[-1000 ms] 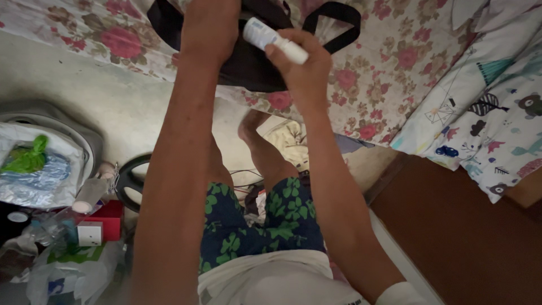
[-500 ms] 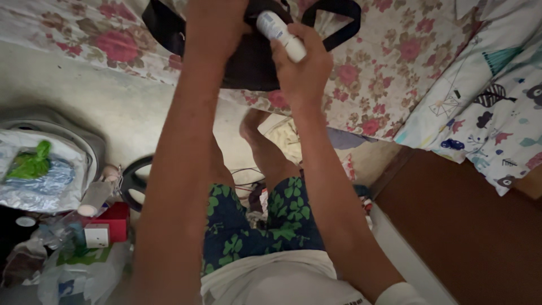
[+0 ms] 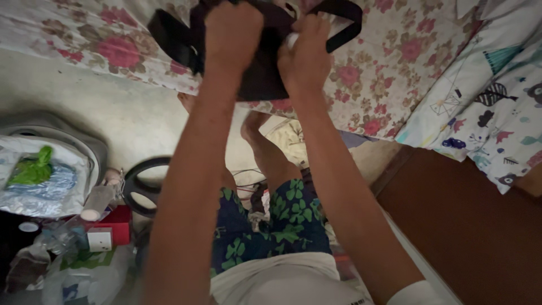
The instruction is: The person packs a black shoulder bag with a white bottle, a pink towel, a plaid shirt, and a dark shirt. They then unpack the bag, removing the items and placing them on the bed.
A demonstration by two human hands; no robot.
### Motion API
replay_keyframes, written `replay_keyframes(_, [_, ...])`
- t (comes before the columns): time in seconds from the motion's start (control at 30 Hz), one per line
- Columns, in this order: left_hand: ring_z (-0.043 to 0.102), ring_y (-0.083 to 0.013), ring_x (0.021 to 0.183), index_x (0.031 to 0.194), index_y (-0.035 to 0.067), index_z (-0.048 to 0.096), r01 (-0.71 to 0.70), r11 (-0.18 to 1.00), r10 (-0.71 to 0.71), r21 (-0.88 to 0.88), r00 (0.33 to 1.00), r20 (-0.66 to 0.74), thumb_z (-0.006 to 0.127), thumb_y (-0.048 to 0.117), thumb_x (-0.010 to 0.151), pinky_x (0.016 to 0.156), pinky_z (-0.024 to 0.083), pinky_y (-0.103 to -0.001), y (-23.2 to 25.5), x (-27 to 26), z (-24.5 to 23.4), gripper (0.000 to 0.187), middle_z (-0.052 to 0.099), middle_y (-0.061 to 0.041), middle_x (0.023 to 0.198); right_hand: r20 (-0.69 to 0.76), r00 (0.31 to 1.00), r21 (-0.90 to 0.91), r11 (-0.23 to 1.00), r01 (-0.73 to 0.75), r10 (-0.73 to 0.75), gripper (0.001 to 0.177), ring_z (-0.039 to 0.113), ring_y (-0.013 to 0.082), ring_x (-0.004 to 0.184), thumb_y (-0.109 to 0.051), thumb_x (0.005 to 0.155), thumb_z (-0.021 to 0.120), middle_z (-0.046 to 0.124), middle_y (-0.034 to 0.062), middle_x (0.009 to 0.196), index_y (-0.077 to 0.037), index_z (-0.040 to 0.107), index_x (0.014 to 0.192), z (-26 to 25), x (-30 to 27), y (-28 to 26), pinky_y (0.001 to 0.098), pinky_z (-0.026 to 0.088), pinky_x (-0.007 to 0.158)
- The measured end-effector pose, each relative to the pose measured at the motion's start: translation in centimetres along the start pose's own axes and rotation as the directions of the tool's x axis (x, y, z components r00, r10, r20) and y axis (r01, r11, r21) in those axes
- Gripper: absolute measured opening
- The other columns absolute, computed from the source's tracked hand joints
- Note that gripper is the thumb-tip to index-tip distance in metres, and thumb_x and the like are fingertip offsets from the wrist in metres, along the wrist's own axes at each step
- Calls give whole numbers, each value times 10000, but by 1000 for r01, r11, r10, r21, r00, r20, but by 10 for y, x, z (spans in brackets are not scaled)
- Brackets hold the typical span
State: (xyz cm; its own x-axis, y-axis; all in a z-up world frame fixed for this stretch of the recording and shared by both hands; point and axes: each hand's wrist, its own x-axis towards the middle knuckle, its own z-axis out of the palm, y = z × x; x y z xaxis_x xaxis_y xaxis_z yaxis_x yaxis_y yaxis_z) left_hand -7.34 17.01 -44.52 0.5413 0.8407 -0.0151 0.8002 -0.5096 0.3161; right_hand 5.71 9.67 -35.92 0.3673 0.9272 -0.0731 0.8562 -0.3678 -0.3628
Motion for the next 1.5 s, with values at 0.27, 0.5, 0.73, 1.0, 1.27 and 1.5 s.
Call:
replay_keyframes(0.27, [695, -299, 909, 760, 135, 801, 30, 995, -38, 99, 996, 85, 711, 435, 765, 623, 554, -412, 10, 9, -19, 314, 733, -53, 758, 123, 972, 207, 963, 170, -198, 406, 660, 377, 1046, -147, 920, 830, 622, 178, 1200, -44, 631, 1258, -34, -2, 14, 446, 552, 863])
replay_keyframes(0.5, [689, -271, 969, 764, 178, 801, -92, 987, 73, 134, 988, 140, 693, 194, 834, 660, 517, -413, 6, 11, -15, 130, 752, -44, 755, 102, 993, 269, 963, 22, -51, 373, 719, 319, 884, -127, 841, 845, 722, 169, 1034, -8, 719, 1172, -22, 5, 27, 385, 565, 805])
replay_keyframes(0.73, [700, -270, 872, 862, 159, 765, -119, 990, 122, 75, 992, -35, 663, 186, 859, 696, 512, -423, 16, 19, 2, 106, 755, -68, 847, 165, 945, 100, 958, 270, -284, 195, 611, 484, 991, 15, 861, 707, 659, 242, 999, 31, 677, 1053, -22, 8, 16, 529, 493, 870])
replay_keyframes(1.0, [725, -345, 747, 851, 110, 745, -211, 949, 225, -234, 974, 34, 684, 172, 867, 646, 555, -475, 22, 36, 24, 88, 739, -143, 840, 212, 946, 108, 967, 229, -247, 105, 567, 489, 928, 40, 900, 632, 643, 246, 988, 26, 645, 1003, -43, 6, 15, 555, 458, 812])
replay_keyframes(1.27, [713, -384, 768, 831, 83, 760, -130, 934, 142, -332, 990, 13, 775, 215, 698, 664, 563, -502, 16, 31, 19, 187, 724, -166, 808, 221, 926, 106, 951, 291, -308, 191, 594, 474, 1007, 64, 848, 650, 655, 233, 1018, 27, 652, 1035, -20, 20, 29, 533, 466, 893])
replay_keyframes(1.5, [714, -372, 750, 839, 116, 733, -159, 953, 172, -256, 985, 30, 773, 275, 768, 646, 561, -487, 10, 26, 23, 179, 716, -168, 813, 137, 977, 284, 951, 120, -165, 498, 649, 448, 970, -22, 755, 768, 669, 243, 1074, -10, 639, 1235, 6, 25, 38, 485, 536, 821])
